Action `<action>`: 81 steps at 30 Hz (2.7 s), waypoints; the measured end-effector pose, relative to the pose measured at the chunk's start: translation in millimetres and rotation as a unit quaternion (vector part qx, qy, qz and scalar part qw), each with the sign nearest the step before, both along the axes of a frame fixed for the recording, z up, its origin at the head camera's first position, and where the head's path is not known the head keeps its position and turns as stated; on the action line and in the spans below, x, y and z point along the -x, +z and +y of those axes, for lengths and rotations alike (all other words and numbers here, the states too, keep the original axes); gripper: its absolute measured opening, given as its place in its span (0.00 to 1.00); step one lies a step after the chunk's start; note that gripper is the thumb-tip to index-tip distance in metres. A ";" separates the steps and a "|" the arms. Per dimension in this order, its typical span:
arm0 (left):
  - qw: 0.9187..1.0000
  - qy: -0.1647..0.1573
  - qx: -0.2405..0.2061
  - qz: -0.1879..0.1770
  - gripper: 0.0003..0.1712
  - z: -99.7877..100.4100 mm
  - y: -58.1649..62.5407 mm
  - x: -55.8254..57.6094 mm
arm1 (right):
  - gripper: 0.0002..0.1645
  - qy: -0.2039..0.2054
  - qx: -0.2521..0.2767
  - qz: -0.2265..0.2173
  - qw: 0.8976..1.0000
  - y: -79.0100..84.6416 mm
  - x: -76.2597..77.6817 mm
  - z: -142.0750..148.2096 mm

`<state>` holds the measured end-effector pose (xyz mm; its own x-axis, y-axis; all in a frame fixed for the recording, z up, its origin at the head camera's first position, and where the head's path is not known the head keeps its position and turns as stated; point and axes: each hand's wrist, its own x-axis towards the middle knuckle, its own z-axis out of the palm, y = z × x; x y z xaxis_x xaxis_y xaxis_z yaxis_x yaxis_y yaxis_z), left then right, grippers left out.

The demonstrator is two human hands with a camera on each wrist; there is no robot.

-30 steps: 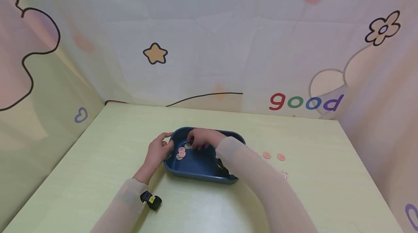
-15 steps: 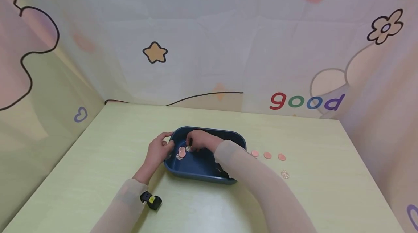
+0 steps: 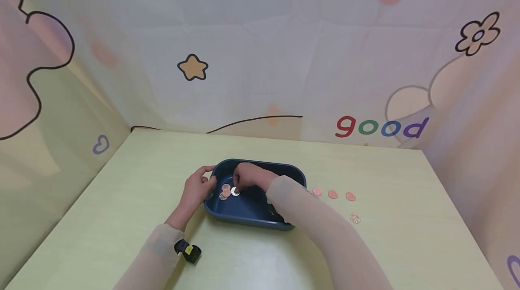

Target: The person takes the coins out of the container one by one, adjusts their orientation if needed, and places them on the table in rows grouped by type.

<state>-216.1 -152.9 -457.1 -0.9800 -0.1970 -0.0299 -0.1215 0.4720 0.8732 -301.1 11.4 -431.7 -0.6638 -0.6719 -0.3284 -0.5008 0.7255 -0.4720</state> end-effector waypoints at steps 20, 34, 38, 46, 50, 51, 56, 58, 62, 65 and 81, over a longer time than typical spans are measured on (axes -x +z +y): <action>1.000 -0.001 0.005 -0.001 0.27 1.4 -1.5 0.1 | 0.08 -0.003 0.073 -0.023 0.997 80.1 -6.2 28.0; 1.000 0.000 0.008 0.004 0.27 1.4 2.5 -1.7 | 0.06 -0.050 0.138 0.010 0.989 136.1 -38.0 102.2; 1.000 0.001 0.004 -0.001 0.27 1.7 2.9 -1.7 | 0.05 -0.069 0.137 0.023 0.988 141.6 -48.0 124.6; 1.000 0.000 -0.002 0.002 0.26 1.0 0.0 -1.0 | 0.07 -0.117 0.148 0.036 0.981 131.3 -70.0 168.9; 1.000 -0.005 -0.001 0.004 0.26 1.4 -1.7 -2.6 | 0.07 -0.143 0.154 0.038 0.977 116.3 -77.6 189.0; 1.000 -0.006 -0.002 0.005 0.25 1.4 -1.5 -3.0 | 0.07 -0.149 0.157 0.036 0.976 112.9 -79.1 193.3; 1.000 -0.007 -0.009 0.012 0.25 0.6 0.1 -3.8 | 0.08 -0.176 0.165 0.036 0.970 97.1 -84.2 214.4; 1.000 -0.009 -0.008 0.016 0.25 0.4 0.4 -3.7 | 0.08 -0.190 0.161 0.046 0.968 90.6 -85.5 222.7; 1.000 -0.006 -0.001 0.016 0.25 0.4 1.6 -3.6 | 0.08 -0.222 0.138 0.066 0.963 75.3 -87.2 240.1; 1.000 -0.004 0.006 0.014 0.25 0.4 2.3 -3.0 | 0.09 -0.242 0.122 0.066 0.960 62.4 -87.8 254.3; 0.999 -0.002 0.021 0.026 0.25 -1.2 1.1 -1.3 | 0.10 -0.295 0.088 -0.007 0.951 16.6 -92.6 319.8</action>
